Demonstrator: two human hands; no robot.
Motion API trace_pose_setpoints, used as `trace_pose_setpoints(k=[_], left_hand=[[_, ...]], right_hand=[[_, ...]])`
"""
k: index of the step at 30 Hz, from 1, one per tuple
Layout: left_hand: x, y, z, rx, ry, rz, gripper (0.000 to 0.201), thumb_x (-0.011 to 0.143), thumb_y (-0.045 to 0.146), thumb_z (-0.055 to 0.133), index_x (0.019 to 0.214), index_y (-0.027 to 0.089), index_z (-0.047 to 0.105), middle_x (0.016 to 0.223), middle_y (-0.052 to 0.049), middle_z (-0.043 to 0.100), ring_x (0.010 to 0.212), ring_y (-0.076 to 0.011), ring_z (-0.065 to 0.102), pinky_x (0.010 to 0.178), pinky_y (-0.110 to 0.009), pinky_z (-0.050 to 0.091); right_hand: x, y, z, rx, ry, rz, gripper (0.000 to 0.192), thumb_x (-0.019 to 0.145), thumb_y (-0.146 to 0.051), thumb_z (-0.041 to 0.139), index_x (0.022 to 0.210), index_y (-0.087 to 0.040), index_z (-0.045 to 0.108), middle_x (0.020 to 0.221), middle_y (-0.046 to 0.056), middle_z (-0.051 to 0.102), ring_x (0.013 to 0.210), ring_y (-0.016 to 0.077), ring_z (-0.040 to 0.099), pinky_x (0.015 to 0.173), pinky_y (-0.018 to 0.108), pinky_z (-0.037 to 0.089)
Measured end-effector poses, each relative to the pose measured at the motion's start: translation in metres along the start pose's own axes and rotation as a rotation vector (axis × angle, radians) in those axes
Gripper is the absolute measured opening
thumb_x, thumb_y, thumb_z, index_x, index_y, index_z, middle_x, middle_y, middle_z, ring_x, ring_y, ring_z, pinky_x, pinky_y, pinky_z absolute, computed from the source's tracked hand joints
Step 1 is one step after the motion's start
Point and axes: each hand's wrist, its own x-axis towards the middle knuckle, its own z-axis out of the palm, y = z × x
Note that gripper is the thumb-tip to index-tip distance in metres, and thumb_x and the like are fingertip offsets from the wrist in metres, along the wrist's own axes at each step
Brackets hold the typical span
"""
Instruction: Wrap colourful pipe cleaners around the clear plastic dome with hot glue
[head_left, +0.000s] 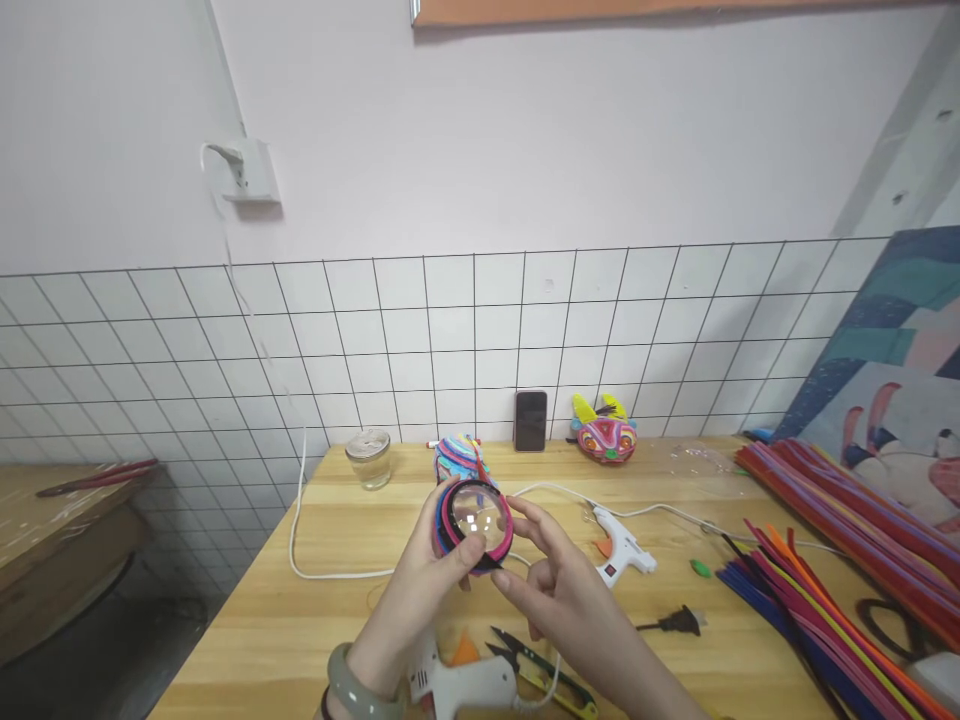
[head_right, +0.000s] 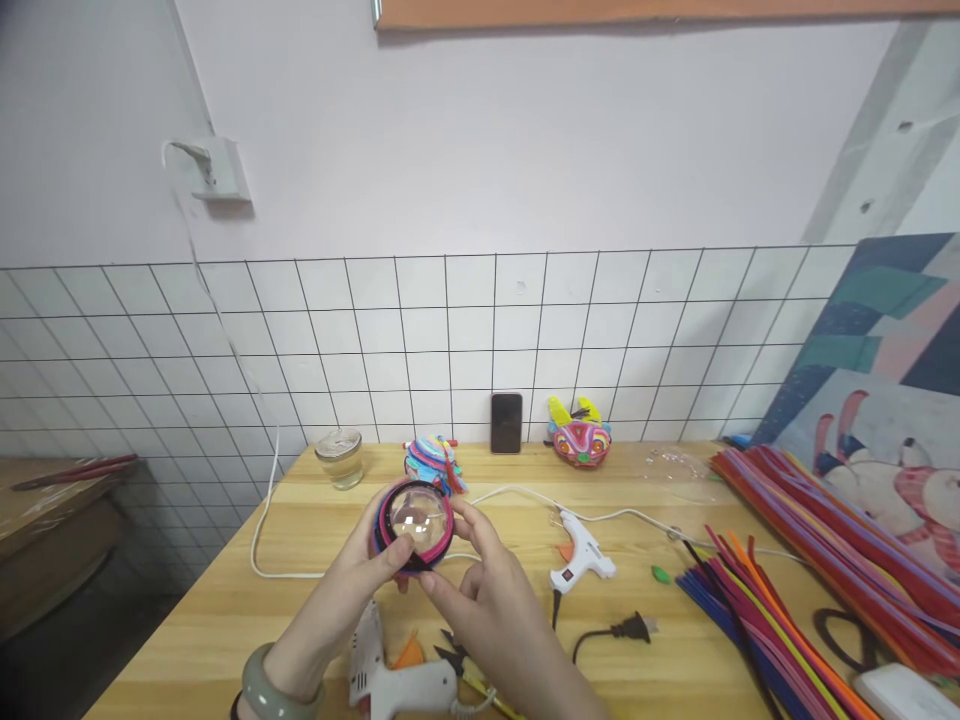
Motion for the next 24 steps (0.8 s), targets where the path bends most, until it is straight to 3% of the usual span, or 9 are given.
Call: trace_pose_setpoints(k=[3,7,11,17,21,24], left_hand=[[0.000,-0.001,-0.002,-0.034,0.003,-0.015,0.059,0.079,0.043,0.067,0.128,0.020,0.044,0.107,-0.009,0.064,0.071,-0.0154,0.055,0.054,-0.024,0.042],[0.000,0.000,-0.003,-0.068,0.013,-0.009,0.058,0.077,0.041,0.069,0.127,0.022,0.045,0.104,-0.007,0.064,0.070,-0.0144,0.054,0.053,-0.022,0.042],[-0.001,0.003,-0.001,-0.053,0.013,0.018,0.051,0.078,0.037,0.070,0.121,0.022,0.049,0.099,-0.005,0.064,0.068,-0.0140,0.054,0.053,-0.022,0.044],[-0.001,0.009,0.001,-0.012,0.007,0.040,0.051,0.073,0.041,0.072,0.114,0.020,0.051,0.089,-0.004,0.064,0.061,-0.0128,0.056,0.047,-0.022,0.047],[0.001,0.009,0.000,-0.014,-0.004,0.044,0.050,0.073,0.041,0.073,0.112,0.020,0.052,0.087,-0.003,0.065,0.058,-0.0117,0.056,0.045,-0.021,0.047],[0.001,0.006,-0.002,-0.021,-0.045,0.055,0.046,0.075,0.040,0.071,0.113,0.019,0.052,0.086,-0.003,0.065,0.059,-0.0124,0.057,0.045,-0.021,0.047]], right_hand=[[-0.003,-0.003,0.000,-0.018,-0.009,-0.006,0.058,0.079,-0.025,0.059,0.131,-0.032,0.035,0.134,0.009,0.053,0.041,0.0016,0.042,0.041,0.020,0.035],[-0.008,-0.007,-0.001,-0.128,0.049,-0.016,0.060,0.076,-0.021,0.061,0.132,-0.032,0.042,0.126,0.007,0.061,0.039,0.0027,0.041,0.042,0.021,0.033],[-0.011,-0.007,-0.004,-0.283,0.148,-0.045,0.059,0.073,-0.026,0.064,0.130,-0.029,0.049,0.099,0.005,0.072,0.040,0.0096,0.047,0.042,0.025,0.036],[-0.014,-0.013,-0.012,-0.402,0.112,-0.060,0.051,0.077,-0.028,0.060,0.127,-0.028,0.053,0.067,-0.001,0.066,0.041,0.0138,0.047,0.046,0.027,0.038],[-0.015,-0.012,-0.015,-0.480,0.085,-0.060,0.045,0.078,-0.028,0.058,0.123,-0.026,0.054,0.069,-0.001,0.064,0.042,0.0131,0.044,0.047,0.027,0.036],[-0.016,-0.012,-0.017,-0.524,0.079,-0.088,0.030,0.079,-0.027,0.058,0.109,-0.025,0.061,0.073,0.000,0.064,0.046,0.0135,0.046,0.049,0.027,0.037]])
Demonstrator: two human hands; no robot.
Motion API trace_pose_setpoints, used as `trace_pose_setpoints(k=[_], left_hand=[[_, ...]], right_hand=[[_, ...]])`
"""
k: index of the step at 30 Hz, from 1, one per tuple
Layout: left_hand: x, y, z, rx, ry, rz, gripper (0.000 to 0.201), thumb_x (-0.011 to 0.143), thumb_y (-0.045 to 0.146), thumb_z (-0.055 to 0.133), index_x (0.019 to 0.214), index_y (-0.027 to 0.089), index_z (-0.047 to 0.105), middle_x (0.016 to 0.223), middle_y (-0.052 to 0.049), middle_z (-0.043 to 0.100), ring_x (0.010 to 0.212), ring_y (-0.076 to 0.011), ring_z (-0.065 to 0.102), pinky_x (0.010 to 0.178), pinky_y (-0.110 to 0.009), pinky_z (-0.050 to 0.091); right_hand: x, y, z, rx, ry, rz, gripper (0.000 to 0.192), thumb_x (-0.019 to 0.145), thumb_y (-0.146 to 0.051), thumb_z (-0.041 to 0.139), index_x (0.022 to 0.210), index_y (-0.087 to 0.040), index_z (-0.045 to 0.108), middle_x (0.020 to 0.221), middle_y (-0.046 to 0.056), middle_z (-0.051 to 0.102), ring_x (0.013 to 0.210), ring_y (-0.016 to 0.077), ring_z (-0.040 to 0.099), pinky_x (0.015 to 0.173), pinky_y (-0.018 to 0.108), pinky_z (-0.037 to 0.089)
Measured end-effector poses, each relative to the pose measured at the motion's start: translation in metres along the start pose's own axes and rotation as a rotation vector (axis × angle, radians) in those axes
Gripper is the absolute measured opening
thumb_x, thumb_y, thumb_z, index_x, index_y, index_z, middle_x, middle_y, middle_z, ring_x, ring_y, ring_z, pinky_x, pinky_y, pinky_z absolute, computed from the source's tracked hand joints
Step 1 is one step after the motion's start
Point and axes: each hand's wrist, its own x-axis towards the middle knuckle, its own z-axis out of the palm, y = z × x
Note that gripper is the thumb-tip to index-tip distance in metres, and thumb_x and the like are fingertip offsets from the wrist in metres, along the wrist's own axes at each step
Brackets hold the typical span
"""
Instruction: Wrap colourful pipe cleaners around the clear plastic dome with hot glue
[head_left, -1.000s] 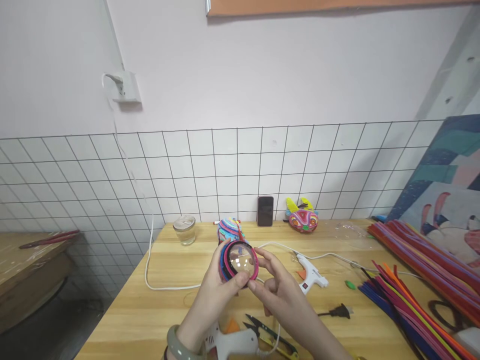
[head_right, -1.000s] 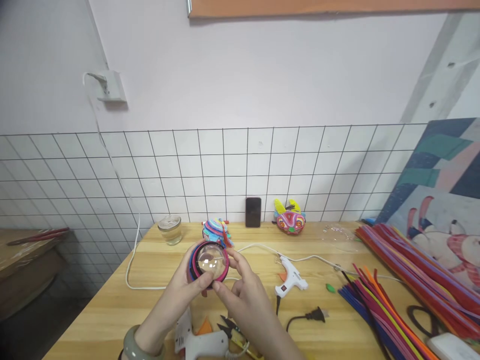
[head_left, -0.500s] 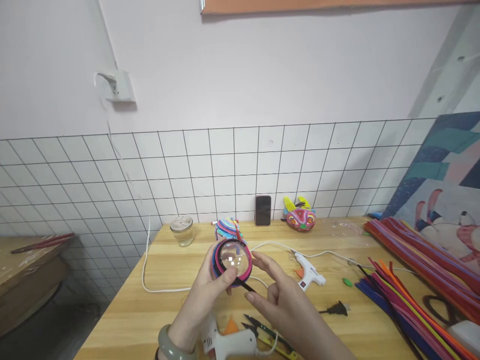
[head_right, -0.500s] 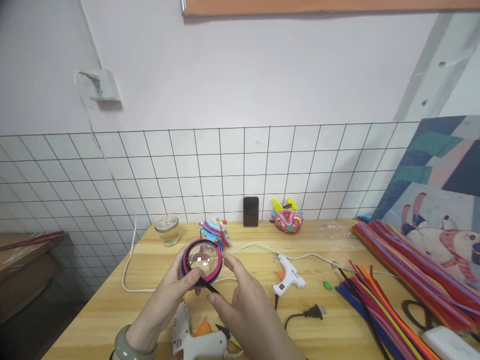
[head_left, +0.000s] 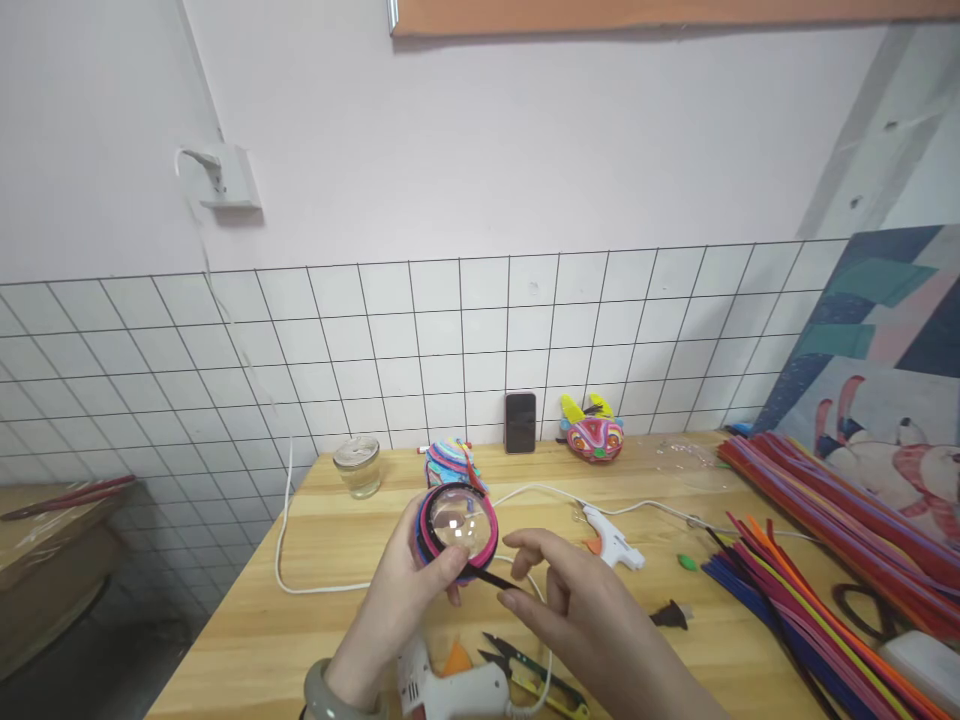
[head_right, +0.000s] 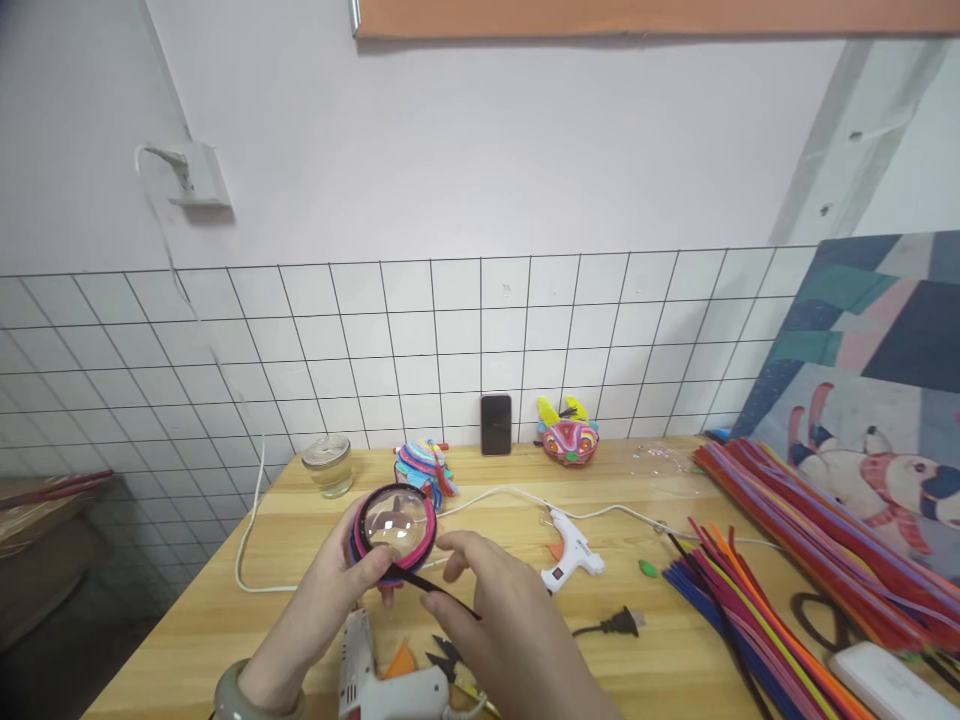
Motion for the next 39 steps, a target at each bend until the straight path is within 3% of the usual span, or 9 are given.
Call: trace_pose_setpoints(k=[6,13,18,21,23,27,30,35,39], left_hand=[[-0.001,-0.002,-0.003,-0.008,-0.019,-0.005,0.043,0.076,0.038,0.071,0.111,0.021,0.052,0.084,-0.002,0.064,0.059,-0.0126,0.057,0.045,-0.022,0.047],[-0.001,0.003,-0.002,0.019,-0.007,-0.039,0.051,0.074,0.041,0.071,0.116,0.020,0.050,0.086,-0.004,0.063,0.060,-0.0144,0.057,0.044,-0.023,0.047],[-0.006,0.002,-0.002,0.053,-0.039,-0.042,0.066,0.073,0.044,0.072,0.128,0.022,0.041,0.105,-0.010,0.063,0.073,-0.0187,0.058,0.048,-0.023,0.047],[-0.008,0.004,0.001,0.069,-0.068,-0.046,0.068,0.074,0.044,0.070,0.131,0.024,0.038,0.112,-0.011,0.063,0.075,-0.0196,0.059,0.048,-0.023,0.047],[-0.009,0.006,0.005,0.079,-0.065,-0.036,0.066,0.076,0.042,0.070,0.131,0.025,0.039,0.116,-0.011,0.062,0.083,-0.0227,0.061,0.050,-0.024,0.047],[-0.009,0.008,0.008,0.092,-0.049,-0.016,0.062,0.076,0.038,0.070,0.130,0.026,0.042,0.122,-0.011,0.060,0.103,-0.0292,0.059,0.067,-0.031,0.052],[-0.009,0.009,0.009,0.081,-0.063,-0.015,0.061,0.076,0.038,0.071,0.129,0.026,0.043,0.120,-0.010,0.062,0.106,-0.0309,0.060,0.078,-0.037,0.052],[-0.009,0.015,0.009,0.081,-0.102,-0.010,0.049,0.076,0.036,0.071,0.121,0.029,0.051,0.112,-0.004,0.066,0.110,-0.0283,0.059,0.092,-0.038,0.046],[-0.009,0.016,0.007,0.095,-0.133,0.002,0.045,0.079,0.034,0.070,0.120,0.028,0.053,0.113,-0.004,0.066,0.107,-0.0260,0.060,0.090,-0.035,0.046]], right_hand=[[-0.001,-0.006,-0.011,-0.042,-0.050,-0.105,0.014,0.085,-0.024,0.055,0.076,-0.023,0.066,0.068,0.001,0.064,0.064,0.0183,0.059,0.059,0.028,0.043],[-0.002,-0.006,-0.010,-0.058,-0.059,-0.103,0.013,0.083,-0.021,0.057,0.092,-0.024,0.065,0.072,0.001,0.065,0.063,0.0187,0.060,0.060,0.030,0.046],[-0.004,-0.005,-0.002,0.015,-0.013,-0.059,0.068,0.071,-0.017,0.066,0.134,-0.029,0.042,0.117,0.007,0.060,0.094,0.0234,0.062,0.084,0.039,0.050],[-0.004,-0.007,0.004,0.088,-0.019,-0.055,0.096,0.064,-0.017,0.072,0.146,-0.028,0.023,0.149,0.008,0.035,0.134,0.0274,0.035,0.107,0.042,0.035],[-0.004,-0.008,0.009,0.120,-0.023,-0.031,0.102,0.064,-0.018,0.072,0.148,-0.025,0.016,0.154,0.007,0.027,0.140,0.0270,0.026,0.110,0.043,0.031],[-0.005,-0.005,0.015,0.158,0.036,-0.004,0.083,0.074,-0.020,0.062,0.147,-0.028,0.023,0.131,0.007,0.057,0.111,0.0251,0.059,0.096,0.040,0.047],[-0.004,-0.001,0.016,0.198,0.049,-0.036,0.074,0.077,-0.017,0.056,0.145,-0.028,0.029,0.115,0.006,0.066,0.085,0.0208,0.068,0.083,0.035,0.054],[0.000,0.001,0.016,0.296,0.043,-0.151,0.066,0.077,-0.014,0.055,0.139,-0.031,0.040,0.129,0.005,0.059,0.118,0.0236,0.056,0.099,0.038,0.046],[0.001,0.000,0.015,0.261,-0.001,-0.151,0.065,0.077,-0.014,0.057,0.139,-0.028,0.042,0.132,0.006,0.058,0.122,0.0256,0.053,0.097,0.039,0.048]])
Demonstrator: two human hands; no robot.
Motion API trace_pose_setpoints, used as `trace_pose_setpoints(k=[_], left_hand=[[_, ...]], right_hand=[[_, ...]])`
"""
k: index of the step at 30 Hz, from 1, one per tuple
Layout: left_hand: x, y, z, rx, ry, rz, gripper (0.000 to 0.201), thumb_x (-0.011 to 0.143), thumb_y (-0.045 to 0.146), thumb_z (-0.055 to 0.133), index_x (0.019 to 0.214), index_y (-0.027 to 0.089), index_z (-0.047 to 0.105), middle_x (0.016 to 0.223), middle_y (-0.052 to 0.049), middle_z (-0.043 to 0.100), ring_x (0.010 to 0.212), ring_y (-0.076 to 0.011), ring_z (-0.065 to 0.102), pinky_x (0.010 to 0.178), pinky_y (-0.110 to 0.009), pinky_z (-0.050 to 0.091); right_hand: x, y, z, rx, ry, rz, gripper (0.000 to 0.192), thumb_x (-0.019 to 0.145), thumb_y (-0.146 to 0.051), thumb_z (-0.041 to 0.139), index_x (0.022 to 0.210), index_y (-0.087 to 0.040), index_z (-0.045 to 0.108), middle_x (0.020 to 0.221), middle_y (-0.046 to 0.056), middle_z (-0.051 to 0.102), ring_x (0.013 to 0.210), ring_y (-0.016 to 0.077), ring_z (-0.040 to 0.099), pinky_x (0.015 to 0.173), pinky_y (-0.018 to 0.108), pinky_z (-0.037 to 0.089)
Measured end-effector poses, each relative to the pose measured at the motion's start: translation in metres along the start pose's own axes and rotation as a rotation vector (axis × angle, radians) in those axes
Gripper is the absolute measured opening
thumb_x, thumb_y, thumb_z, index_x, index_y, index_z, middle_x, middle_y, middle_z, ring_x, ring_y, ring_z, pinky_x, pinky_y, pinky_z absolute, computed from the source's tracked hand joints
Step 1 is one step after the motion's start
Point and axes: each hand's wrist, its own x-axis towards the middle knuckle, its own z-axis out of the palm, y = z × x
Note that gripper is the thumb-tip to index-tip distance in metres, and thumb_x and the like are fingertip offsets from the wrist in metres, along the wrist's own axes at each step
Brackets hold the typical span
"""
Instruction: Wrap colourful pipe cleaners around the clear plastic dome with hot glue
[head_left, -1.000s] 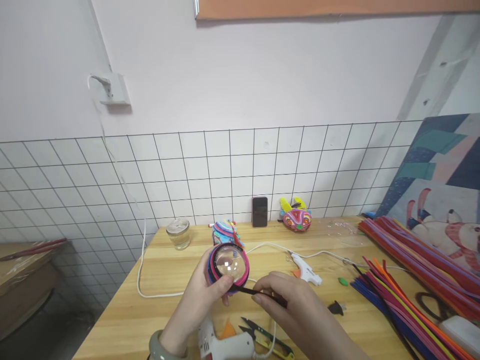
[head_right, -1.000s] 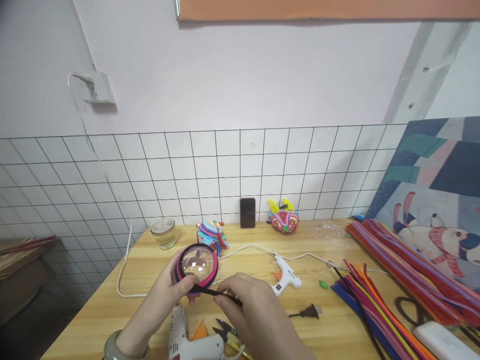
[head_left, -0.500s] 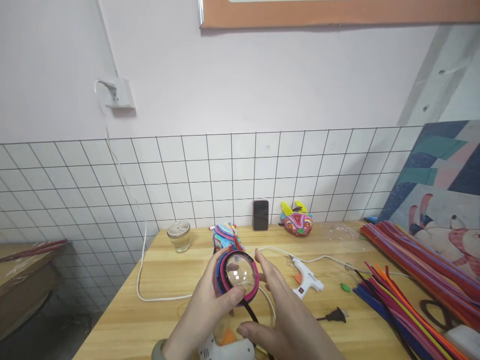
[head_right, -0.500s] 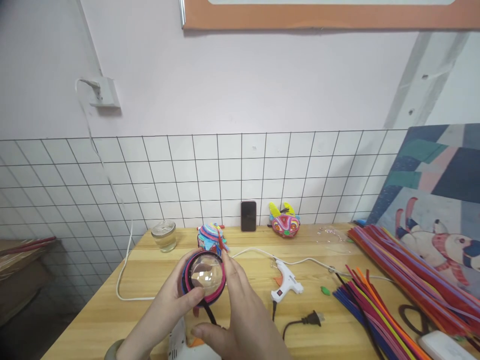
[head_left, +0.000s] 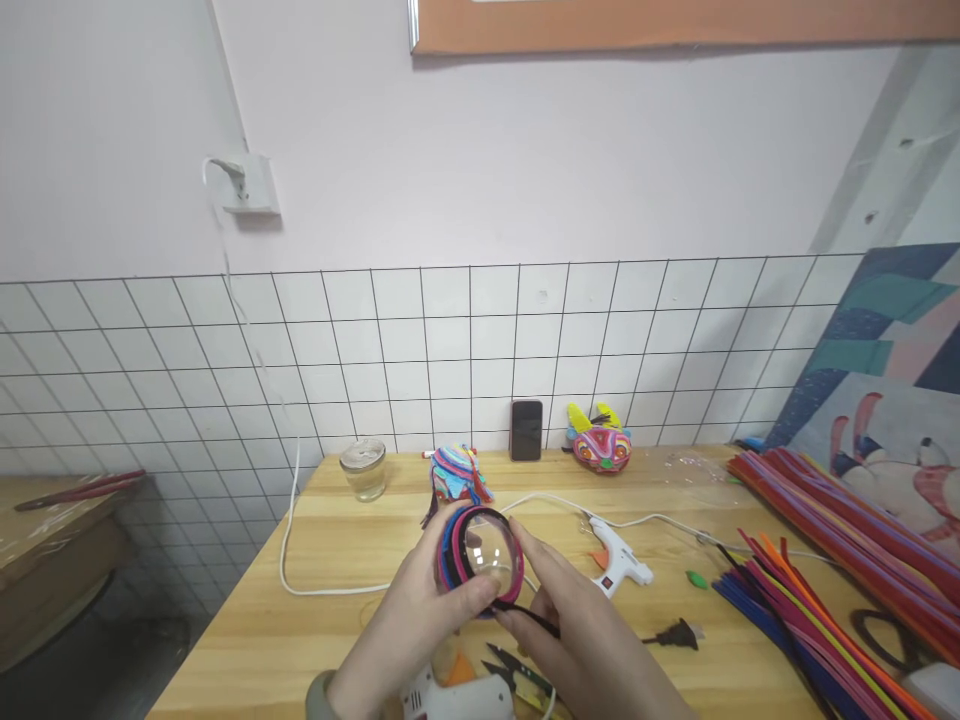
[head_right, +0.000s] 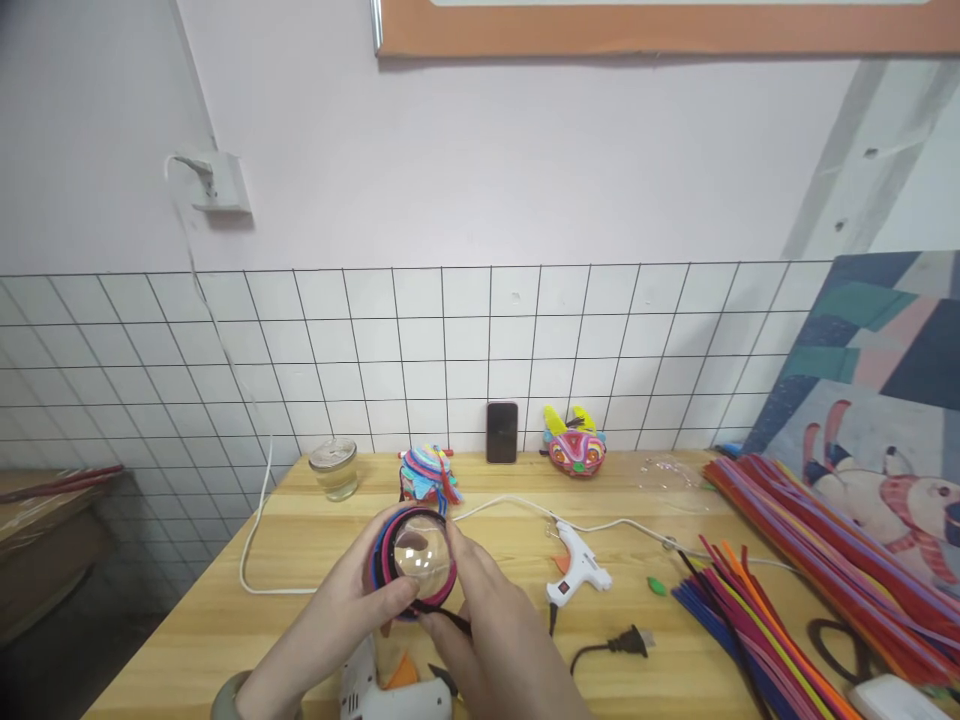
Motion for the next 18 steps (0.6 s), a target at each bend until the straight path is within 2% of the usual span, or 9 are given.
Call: trace_pose_setpoints(k=[4,8,11,14,16,18], left_hand=[[0.002,-0.002,-0.003,0.016,-0.021,0.017,0.045,0.080,0.035,0.068,0.121,0.025,0.052,0.118,-0.006,0.064,0.112,-0.0264,0.057,0.093,-0.036,0.044],[0.003,-0.004,-0.004,0.055,-0.015,0.005,0.045,0.082,0.036,0.065,0.123,0.024,0.049,0.119,-0.006,0.063,0.112,-0.0256,0.056,0.094,-0.035,0.042],[0.000,-0.006,-0.005,0.093,0.016,-0.031,0.050,0.082,0.040,0.064,0.125,0.024,0.046,0.117,-0.007,0.063,0.107,-0.0255,0.058,0.082,-0.033,0.048],[-0.001,-0.009,-0.006,0.120,0.046,-0.125,0.057,0.080,0.046,0.063,0.128,0.022,0.042,0.105,-0.008,0.063,0.081,-0.0213,0.062,0.056,-0.027,0.048],[-0.001,-0.010,-0.006,0.103,0.046,-0.152,0.056,0.080,0.047,0.063,0.125,0.021,0.043,0.094,-0.006,0.063,0.067,-0.0171,0.058,0.048,-0.024,0.045],[0.001,-0.011,-0.007,0.070,0.056,-0.131,0.051,0.080,0.046,0.063,0.120,0.020,0.046,0.088,-0.004,0.062,0.063,-0.0154,0.057,0.046,-0.023,0.043]], right_hand=[[-0.001,0.000,0.000,-0.021,-0.003,0.044,0.061,0.078,-0.017,0.058,0.136,-0.030,0.047,0.129,0.006,0.061,0.111,0.0285,0.061,0.074,0.034,0.058],[-0.002,0.001,0.003,0.014,0.008,0.063,0.059,0.079,-0.021,0.059,0.136,-0.034,0.048,0.126,0.005,0.063,0.087,0.0255,0.069,0.052,0.028,0.056],[-0.001,0.001,0.003,0.016,0.025,0.072,0.058,0.079,-0.023,0.060,0.135,-0.035,0.049,0.122,0.006,0.066,0.070,0.0218,0.070,0.047,0.027,0.053],[0.000,-0.002,0.001,-0.019,0.006,0.092,0.055,0.080,-0.025,0.059,0.134,-0.033,0.050,0.114,0.006,0.069,0.061,0.0184,0.067,0.047,0.026,0.052],[0.000,-0.004,-0.001,-0.060,-0.033,0.121,0.055,0.081,-0.027,0.058,0.136,-0.031,0.048,0.099,0.005,0.073,0.053,0.0159,0.065,0.047,0.024,0.050],[-0.001,-0.005,-0.002,-0.106,-0.062,0.170,0.059,0.082,-0.029,0.057,0.139,-0.027,0.044,0.079,0.002,0.074,0.046,0.0155,0.062,0.050,0.025,0.050]])
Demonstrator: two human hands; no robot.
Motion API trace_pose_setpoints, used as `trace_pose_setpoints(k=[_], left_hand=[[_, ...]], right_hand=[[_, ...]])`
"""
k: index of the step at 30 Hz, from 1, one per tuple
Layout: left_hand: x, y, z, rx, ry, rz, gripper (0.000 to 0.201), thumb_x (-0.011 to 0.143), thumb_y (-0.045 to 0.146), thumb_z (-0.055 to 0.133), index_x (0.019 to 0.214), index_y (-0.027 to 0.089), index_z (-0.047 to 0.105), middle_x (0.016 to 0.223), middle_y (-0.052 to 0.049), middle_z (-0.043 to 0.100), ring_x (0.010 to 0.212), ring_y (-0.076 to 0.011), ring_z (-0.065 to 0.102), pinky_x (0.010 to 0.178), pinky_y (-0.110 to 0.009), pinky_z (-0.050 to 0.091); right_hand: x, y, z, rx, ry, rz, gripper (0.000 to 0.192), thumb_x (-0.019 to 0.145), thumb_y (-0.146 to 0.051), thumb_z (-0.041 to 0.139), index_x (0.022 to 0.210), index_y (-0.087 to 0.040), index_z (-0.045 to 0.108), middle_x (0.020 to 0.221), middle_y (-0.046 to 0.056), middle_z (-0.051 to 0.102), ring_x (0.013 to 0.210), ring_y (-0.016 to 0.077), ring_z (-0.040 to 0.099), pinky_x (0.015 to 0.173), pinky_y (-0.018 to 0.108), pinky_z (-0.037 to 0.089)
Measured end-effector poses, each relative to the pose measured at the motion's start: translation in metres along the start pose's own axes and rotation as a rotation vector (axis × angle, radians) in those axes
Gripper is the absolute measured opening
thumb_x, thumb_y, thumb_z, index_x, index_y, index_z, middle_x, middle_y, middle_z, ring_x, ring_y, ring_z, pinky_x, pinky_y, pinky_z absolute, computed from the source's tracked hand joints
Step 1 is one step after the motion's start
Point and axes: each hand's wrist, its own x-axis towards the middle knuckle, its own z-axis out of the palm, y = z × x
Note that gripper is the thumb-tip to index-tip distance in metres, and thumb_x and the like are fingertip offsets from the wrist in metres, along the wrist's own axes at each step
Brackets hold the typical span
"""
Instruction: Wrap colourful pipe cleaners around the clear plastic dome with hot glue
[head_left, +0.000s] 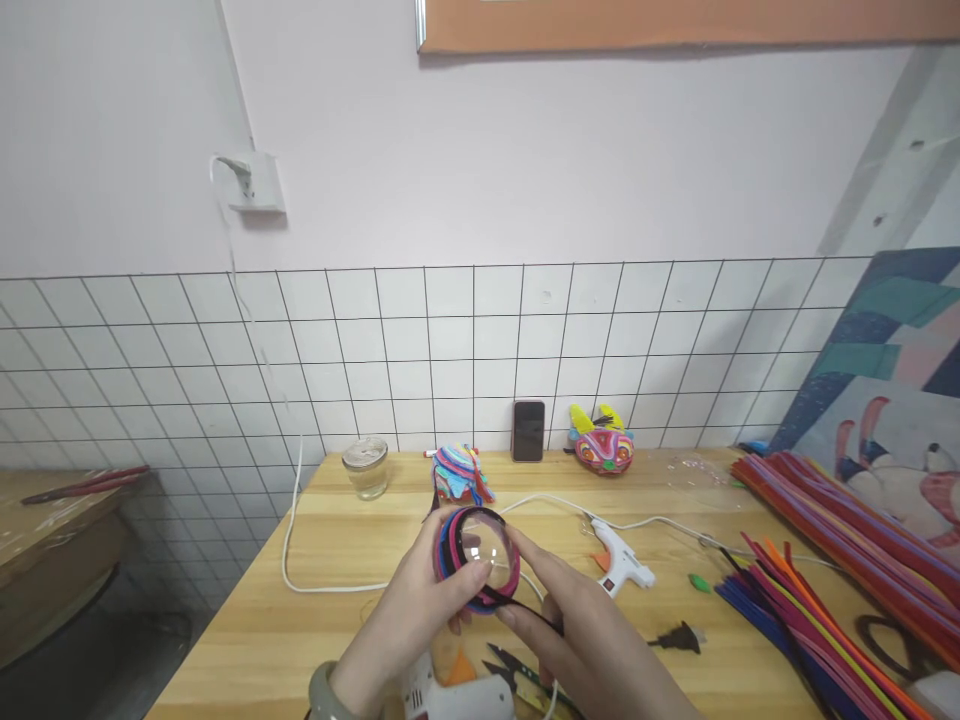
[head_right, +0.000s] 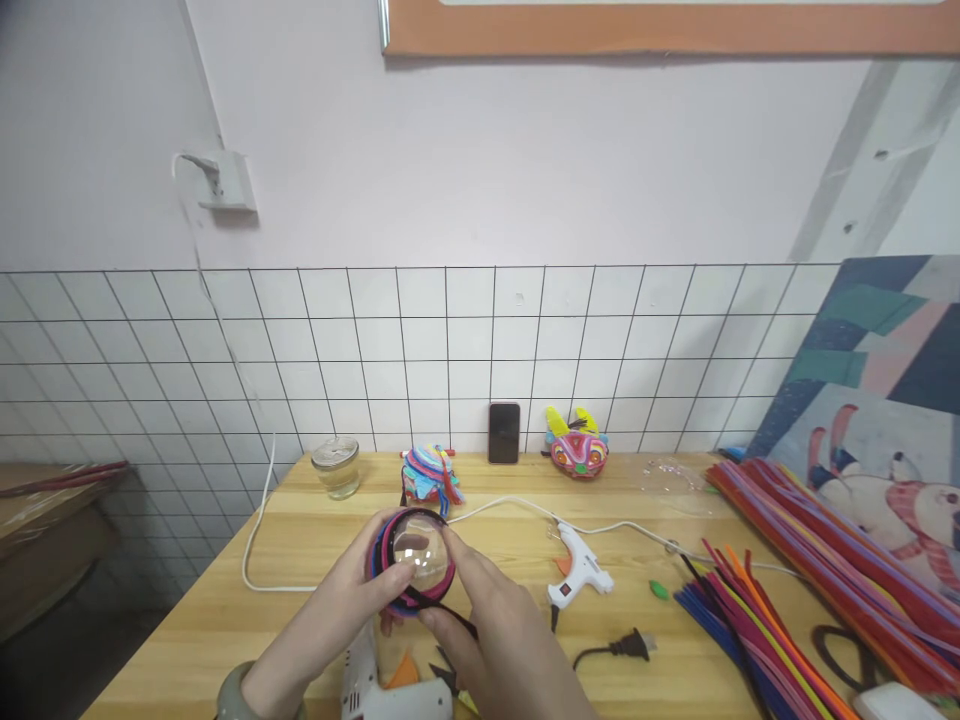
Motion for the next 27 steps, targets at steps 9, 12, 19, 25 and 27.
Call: trace_pose_setpoints(k=[9,12,19,25,27], left_hand=[[0.003,0.001,-0.010,-0.158,0.227,0.205,0.064,0.067,0.044,0.077,0.121,0.023,0.048,0.115,-0.010,0.064,0.091,-0.0243,0.061,0.059,-0.025,0.048],[0.000,0.000,-0.018,-0.258,0.214,0.271,0.069,0.061,0.050,0.079,0.119,0.023,0.053,0.109,-0.009,0.066,0.083,-0.0225,0.063,0.065,-0.028,0.050],[-0.009,-0.004,-0.038,-0.508,0.089,0.390,0.056,0.067,0.056,0.072,0.112,0.023,0.066,0.086,-0.006,0.072,0.060,-0.0144,0.059,0.051,-0.023,0.049],[-0.014,-0.006,-0.041,-0.576,0.025,0.423,0.062,0.062,0.056,0.075,0.117,0.029,0.065,0.113,-0.009,0.069,0.088,-0.0275,0.067,0.070,-0.035,0.056],[-0.015,-0.005,-0.040,-0.563,0.007,0.424,0.069,0.061,0.056,0.076,0.122,0.030,0.060,0.121,-0.010,0.065,0.101,-0.0322,0.064,0.082,-0.041,0.054]], right_hand=[[0.001,0.018,-0.008,0.190,-0.011,0.053,0.056,0.093,-0.048,0.037,0.140,-0.018,0.040,0.090,0.009,0.075,0.069,0.0204,0.070,0.077,0.036,0.052],[0.011,0.026,-0.008,0.029,-0.051,0.006,0.042,0.094,-0.035,0.035,0.126,-0.015,0.054,0.104,0.011,0.072,0.078,0.0178,0.070,0.074,0.030,0.053],[0.020,0.041,0.044,-0.278,-0.264,-0.094,0.034,0.072,-0.011,0.060,0.101,-0.022,0.072,0.102,0.007,0.075,0.097,0.0237,0.067,0.083,0.029,0.050],[0.016,0.061,0.111,-0.602,-0.351,-0.089,0.045,0.073,-0.018,0.068,0.117,-0.015,0.066,0.096,0.024,0.073,0.090,0.0436,0.066,0.074,0.050,0.051],[0.016,0.070,0.125,-0.655,-0.325,-0.086,0.038,0.078,-0.021,0.061,0.116,-0.016,0.066,0.098,0.025,0.071,0.089,0.0455,0.066,0.071,0.053,0.050]])
